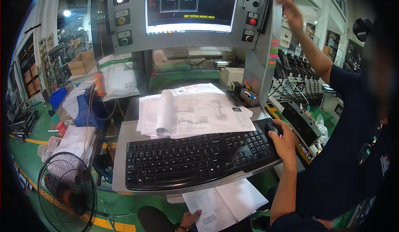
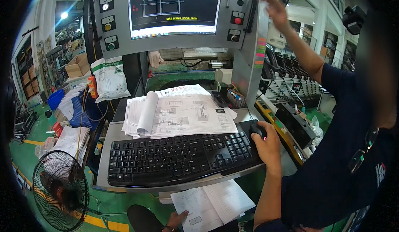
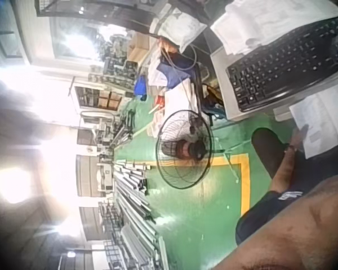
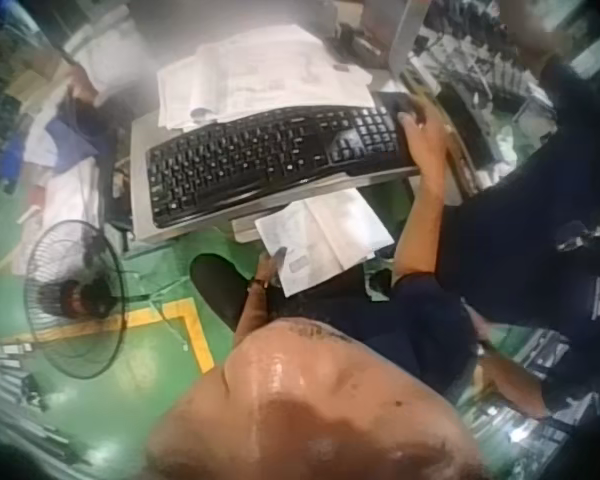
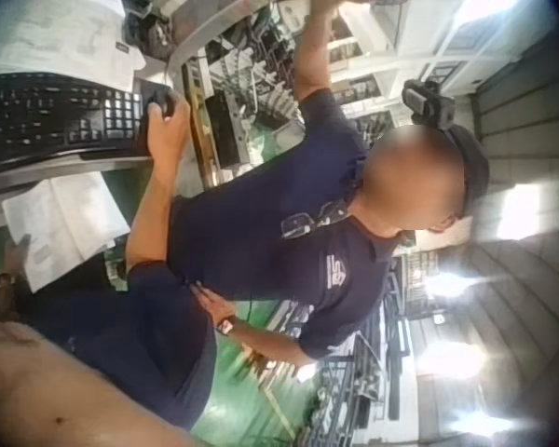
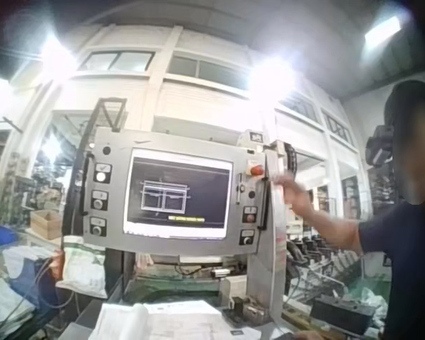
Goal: Referencing a technical manual while operating a CNC machine control panel.
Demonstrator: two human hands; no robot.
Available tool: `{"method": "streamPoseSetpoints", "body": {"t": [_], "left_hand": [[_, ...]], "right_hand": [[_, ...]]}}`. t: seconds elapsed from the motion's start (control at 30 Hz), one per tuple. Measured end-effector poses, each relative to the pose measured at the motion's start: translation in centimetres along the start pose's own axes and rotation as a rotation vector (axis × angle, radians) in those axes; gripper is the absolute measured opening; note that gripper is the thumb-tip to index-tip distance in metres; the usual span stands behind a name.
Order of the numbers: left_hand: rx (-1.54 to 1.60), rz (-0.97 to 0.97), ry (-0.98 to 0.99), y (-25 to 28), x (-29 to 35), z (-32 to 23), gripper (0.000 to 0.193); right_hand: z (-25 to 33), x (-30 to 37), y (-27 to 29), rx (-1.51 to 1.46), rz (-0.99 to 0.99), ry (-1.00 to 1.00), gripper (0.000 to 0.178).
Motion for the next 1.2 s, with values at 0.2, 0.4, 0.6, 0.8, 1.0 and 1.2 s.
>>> {"method": "streamPoseSetpoints", "body": {"t": [0.2, 0.4, 0.6, 0.8, 1.0, 1.2], "left_hand": [[-0.103, -0.009, 0.06, -0.7, 1.4, -3.2, 0.044], [-0.037, -0.042, 0.09, -0.2, 0.9, -1.5, 0.047], [-0.059, -0.031, 0.082, -0.8, 1.6, -3.1, 0.049], [-0.048, -0.014, 0.045, -0.2, 0.8, -1.6, 0.049], [-0.097, -0.012, 0.029, 0.0, 0.5, -1.1, 0.046], [-0.103, -0.025, 0.046, -0.1, 0.9, -1.3, 0.047]], "right_hand": [[-0.2, 0.0, 0.3, 0.065, -0.017, -0.056, 0.046], [1.4, 0.3, 0.4, 0.023, -0.04, -0.05, 0.042], [0.5, 0.2, 0.4, 0.08, 0.002, -0.032, 0.039], [1.2, 0.2, 0.4, 0.034, -0.023, 0.003, 0.039], [1.2, 0.3, 0.1, 0.025, -0.026, -0.006, 0.041], [1.4, 0.3, 0.0, 0.038, -0.015, -0.001, 0.044]]}}
Point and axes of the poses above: each hand's wrist, its own x-axis away from the middle knuckle, its own y-axis out of the back of the hand, z = x × y, the point moved 3 cm from there along -x, towards the middle knuckle, and after that the axes turned 11 degrees about z, right-handed, at the moved point
